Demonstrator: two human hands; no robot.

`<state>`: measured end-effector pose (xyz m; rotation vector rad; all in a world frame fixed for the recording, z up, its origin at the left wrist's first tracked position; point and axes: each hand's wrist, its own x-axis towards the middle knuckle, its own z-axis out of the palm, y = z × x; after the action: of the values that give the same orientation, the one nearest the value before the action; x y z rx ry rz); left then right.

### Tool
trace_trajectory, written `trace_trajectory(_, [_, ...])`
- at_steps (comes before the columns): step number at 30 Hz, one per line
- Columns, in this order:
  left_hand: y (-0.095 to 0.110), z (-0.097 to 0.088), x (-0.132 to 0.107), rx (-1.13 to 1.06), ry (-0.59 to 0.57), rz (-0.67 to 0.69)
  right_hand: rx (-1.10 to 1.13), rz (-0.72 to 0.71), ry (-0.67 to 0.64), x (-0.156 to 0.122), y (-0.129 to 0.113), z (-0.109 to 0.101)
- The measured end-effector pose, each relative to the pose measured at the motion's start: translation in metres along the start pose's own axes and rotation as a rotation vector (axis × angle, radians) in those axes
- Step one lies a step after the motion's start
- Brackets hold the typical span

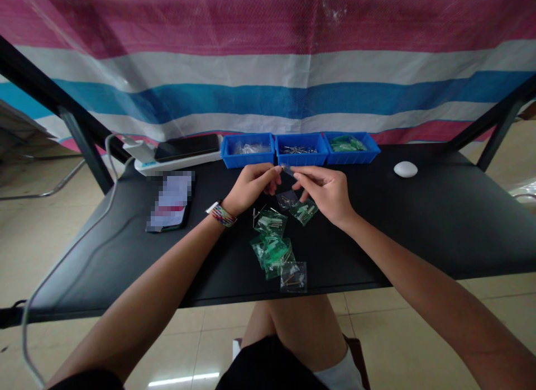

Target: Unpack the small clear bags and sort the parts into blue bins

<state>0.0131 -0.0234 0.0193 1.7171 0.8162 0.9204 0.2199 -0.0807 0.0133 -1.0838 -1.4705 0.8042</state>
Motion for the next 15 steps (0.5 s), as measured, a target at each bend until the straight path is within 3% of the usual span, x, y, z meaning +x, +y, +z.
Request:
trace_trajectory(6, [0.001, -0.0019, 0.0006, -0.135, -0.004, -0.044, -0.161, -0.174, -0.021, -0.0047, -0.0031, -0.0024])
trace_trajectory(12, [0.0013, -0.004, 0.0018, -0.155, 0.008, -0.003, -0.279, -0.235, -0.066, -0.0031, -0.0005, -0.0029])
trace_trajectory(15, [-0.0017, -0.0063, 0.0038, -0.15, 0.07, 0.029, -0.305, -0.231, -0.079, -0.0023, 0.0022, -0.0013])
